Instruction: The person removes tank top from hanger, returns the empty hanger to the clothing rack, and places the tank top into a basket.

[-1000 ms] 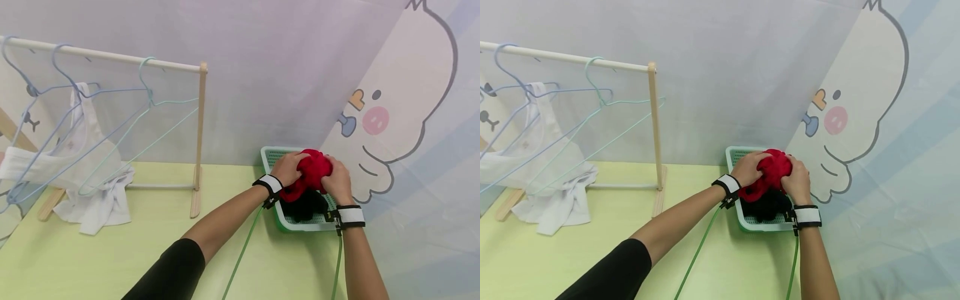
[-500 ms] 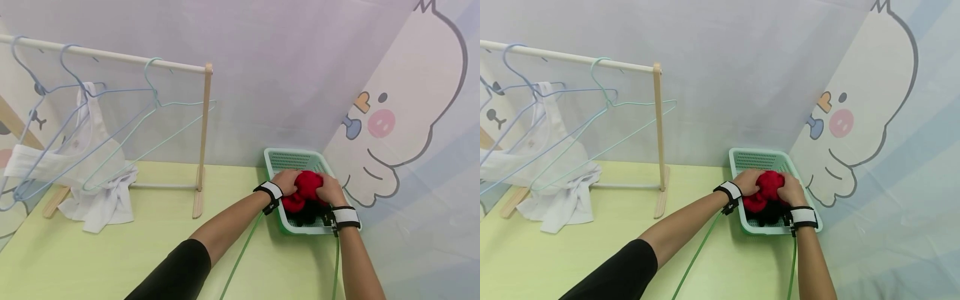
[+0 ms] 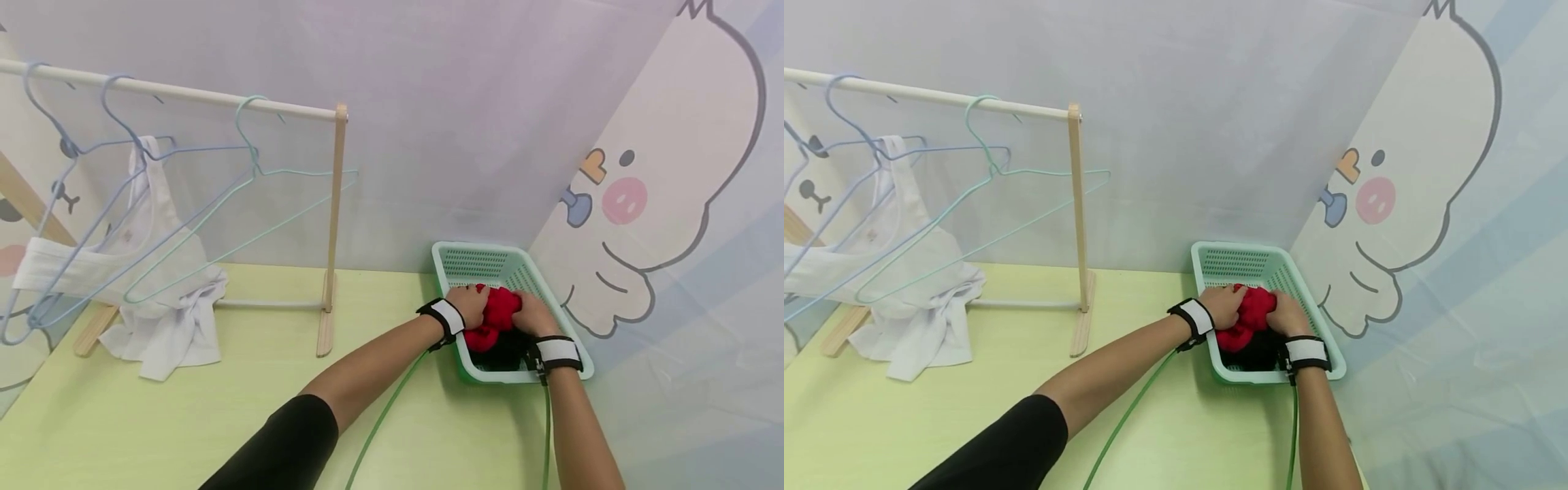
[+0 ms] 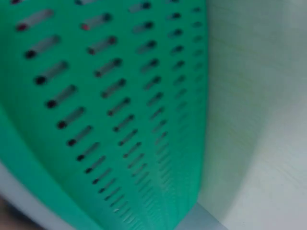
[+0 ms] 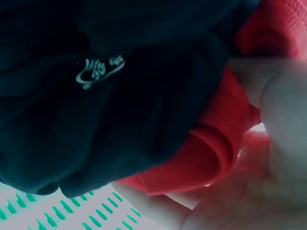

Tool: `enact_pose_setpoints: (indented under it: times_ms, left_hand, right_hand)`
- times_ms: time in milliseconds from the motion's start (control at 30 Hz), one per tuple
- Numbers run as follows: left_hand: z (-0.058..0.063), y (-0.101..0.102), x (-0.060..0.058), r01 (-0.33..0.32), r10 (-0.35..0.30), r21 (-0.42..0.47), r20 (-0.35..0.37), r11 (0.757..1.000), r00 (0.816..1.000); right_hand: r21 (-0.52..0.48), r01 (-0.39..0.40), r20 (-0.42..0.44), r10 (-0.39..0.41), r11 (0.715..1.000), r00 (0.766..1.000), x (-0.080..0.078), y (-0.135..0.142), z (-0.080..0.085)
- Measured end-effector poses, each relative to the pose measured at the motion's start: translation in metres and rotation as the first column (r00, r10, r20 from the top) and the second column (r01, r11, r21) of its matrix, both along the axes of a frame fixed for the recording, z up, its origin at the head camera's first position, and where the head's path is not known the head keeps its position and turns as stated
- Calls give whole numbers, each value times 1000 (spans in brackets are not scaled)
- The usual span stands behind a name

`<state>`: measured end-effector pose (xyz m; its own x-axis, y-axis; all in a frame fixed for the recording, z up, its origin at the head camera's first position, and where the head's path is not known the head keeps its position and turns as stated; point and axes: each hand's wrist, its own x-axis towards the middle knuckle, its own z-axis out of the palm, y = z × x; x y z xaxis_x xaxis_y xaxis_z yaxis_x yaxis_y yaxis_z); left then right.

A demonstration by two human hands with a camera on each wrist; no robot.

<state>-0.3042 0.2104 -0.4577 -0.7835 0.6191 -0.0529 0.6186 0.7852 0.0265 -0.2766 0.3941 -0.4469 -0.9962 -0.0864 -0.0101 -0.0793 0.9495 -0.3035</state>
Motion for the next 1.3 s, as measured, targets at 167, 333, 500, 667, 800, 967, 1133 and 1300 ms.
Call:
enact_pose_setpoints:
  times_ms: [167, 333, 500, 667, 800, 967, 1133, 1300]
  left_hand:
    - [10, -14, 4, 5, -5, 0, -19, 1000, 1000]
    - [8, -28, -2, 119, -129, 152, 57, 981, 990]
    - [7, -61, 0, 247, -291, 293, 116, 924, 950]
    - [7, -127, 23, 296, -380, 406, 145, 865, 913]
    - [7, -184, 53, 302, -398, 504, 90, 809, 913]
    - [14, -251, 92, 254, -320, 610, -1, 751, 948]
    - [17, -303, 120, 253, -207, 664, -149, 704, 967]
    - [12, -338, 135, 253, -103, 669, -257, 699, 961]
  right_hand:
    - [5, 9, -1, -9, 1000, 1000, -3, 1, 6]
    - [36, -12, -32, 13, 999, 999, -3, 0, 16]
    - [57, -37, -39, 40, 998, 998, -5, -7, 22]
    - [51, -65, -40, 67, 997, 997, -4, -22, 21]
    - [49, -57, -89, 62, 997, 994, 6, -31, 26]
    - [29, -79, -207, 83, 996, 975, 10, -56, 44]
    - [3, -140, -301, 134, 990, 944, 7, -87, 59]
    - [-46, -218, -336, 191, 975, 922, 2, -114, 60]
